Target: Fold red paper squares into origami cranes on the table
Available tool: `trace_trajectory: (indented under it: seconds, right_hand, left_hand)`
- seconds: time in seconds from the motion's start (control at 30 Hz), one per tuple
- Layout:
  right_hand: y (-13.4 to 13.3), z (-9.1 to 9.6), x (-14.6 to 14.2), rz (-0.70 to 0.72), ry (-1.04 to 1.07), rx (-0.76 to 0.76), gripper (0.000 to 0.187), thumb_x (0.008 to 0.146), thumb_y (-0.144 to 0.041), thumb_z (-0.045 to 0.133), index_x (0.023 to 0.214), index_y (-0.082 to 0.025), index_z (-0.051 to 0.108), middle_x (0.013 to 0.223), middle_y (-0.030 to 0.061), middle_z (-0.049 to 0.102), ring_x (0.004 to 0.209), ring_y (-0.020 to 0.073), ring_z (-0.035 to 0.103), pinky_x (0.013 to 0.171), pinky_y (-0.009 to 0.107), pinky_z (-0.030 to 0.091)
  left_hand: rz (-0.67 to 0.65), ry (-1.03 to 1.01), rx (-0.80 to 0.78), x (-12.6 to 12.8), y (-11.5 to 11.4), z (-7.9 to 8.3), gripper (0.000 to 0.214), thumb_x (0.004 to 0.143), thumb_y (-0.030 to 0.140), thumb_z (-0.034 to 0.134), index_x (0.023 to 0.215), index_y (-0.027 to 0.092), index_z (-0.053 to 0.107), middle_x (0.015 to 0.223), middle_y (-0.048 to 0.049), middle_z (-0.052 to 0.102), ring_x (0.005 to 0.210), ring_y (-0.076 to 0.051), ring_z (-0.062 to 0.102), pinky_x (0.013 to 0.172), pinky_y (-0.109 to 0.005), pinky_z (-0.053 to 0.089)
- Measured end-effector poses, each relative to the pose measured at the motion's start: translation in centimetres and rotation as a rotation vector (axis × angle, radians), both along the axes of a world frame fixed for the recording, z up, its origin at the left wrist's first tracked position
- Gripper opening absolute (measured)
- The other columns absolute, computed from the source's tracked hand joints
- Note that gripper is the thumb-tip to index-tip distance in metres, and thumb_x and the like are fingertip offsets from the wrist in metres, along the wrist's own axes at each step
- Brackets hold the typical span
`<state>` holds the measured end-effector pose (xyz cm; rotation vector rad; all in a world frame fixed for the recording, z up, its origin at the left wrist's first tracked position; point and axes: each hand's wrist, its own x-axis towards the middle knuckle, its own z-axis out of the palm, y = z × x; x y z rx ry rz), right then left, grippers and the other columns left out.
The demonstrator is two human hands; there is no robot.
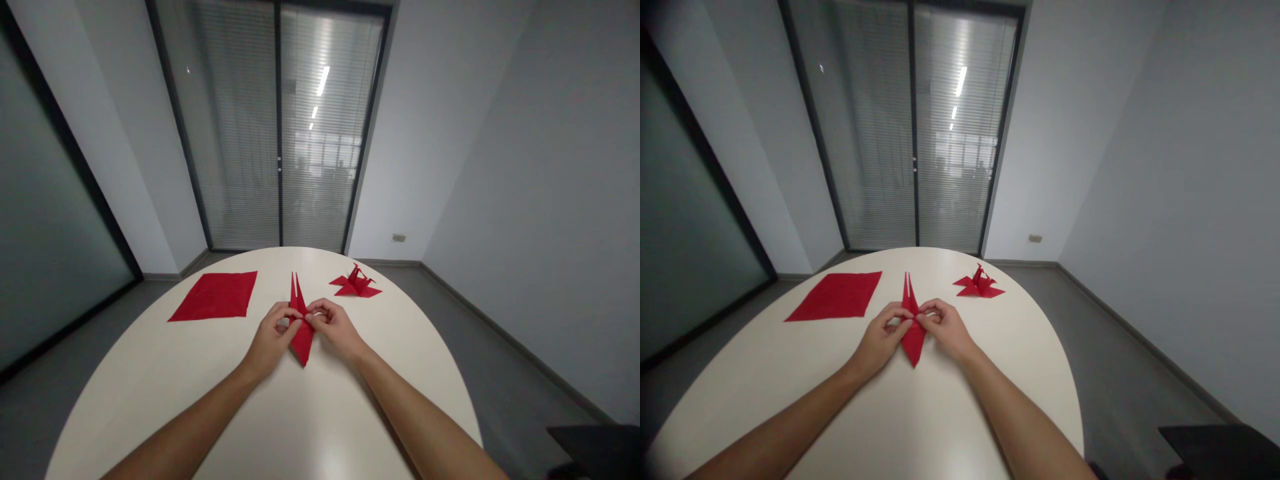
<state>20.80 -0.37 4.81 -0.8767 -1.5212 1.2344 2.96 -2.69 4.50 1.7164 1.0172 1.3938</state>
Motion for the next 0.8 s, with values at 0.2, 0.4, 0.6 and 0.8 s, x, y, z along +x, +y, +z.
trace_trajectory:
  seconds: [0.2, 0.4, 0.6, 0.8]
  right_hand:
    - [0.2, -0.1, 0.1, -0.037, 0.07, 0.003, 0.037, 0.073, -0.046, 0.082, 0.091, -0.02, 0.064, 0.081, 0.0015, 0.066, 0.068, 0.0144, 0.059, 0.064, 0.027, 0.046]
    - [0.4, -0.3, 0.2, -0.037, 0.061, 0.015, 0.035, 0.074, -0.045, 0.081, 0.091, -0.02, 0.064, 0.077, 0.0007, 0.066, 0.065, 0.0143, 0.059, 0.062, 0.028, 0.046]
    - [0.4, -0.5, 0.5, -0.01, 0.018, 0.001, 0.035, 0.075, -0.047, 0.08, 0.092, -0.02, 0.067, 0.076, 0.0005, 0.069, 0.066, 0.0146, 0.061, 0.064, 0.028, 0.047]
    - [0.8, -0.5, 0.5, 0.006, 0.1, -0.078, 0.036, 0.067, -0.043, 0.087, 0.084, -0.018, 0.067, 0.078, 0.0024, 0.072, 0.07, 0.0158, 0.065, 0.071, 0.03, 0.049]
  left_hand:
    - [0.013, -0.163, -0.062, 0.2, 0.1, -0.7, 0.031, 0.087, 0.032, 0.065, 0.113, 0.022, 0.051, 0.108, -0.0059, 0.063, 0.097, -0.019, 0.064, 0.087, -0.032, 0.052]
    - [-0.071, -0.133, -0.146, 0.1, 0.4, -0.2, 0.023, 0.085, 0.041, 0.065, 0.088, 0.02, 0.057, 0.086, -0.0029, 0.066, 0.082, -0.019, 0.064, 0.08, -0.03, 0.051]
    - [-0.087, -0.091, -0.169, 0.0, 0.1, 0.5, 0.029, 0.085, 0.047, 0.062, 0.084, 0.018, 0.064, 0.082, -0.0044, 0.07, 0.08, -0.021, 0.064, 0.076, -0.03, 0.051]
    - [-0.078, -0.178, -0.228, -0.1, 0.3, -0.1, 0.031, 0.078, 0.044, 0.071, 0.092, 0.019, 0.06, 0.082, -0.0028, 0.071, 0.074, -0.019, 0.067, 0.072, -0.029, 0.051]
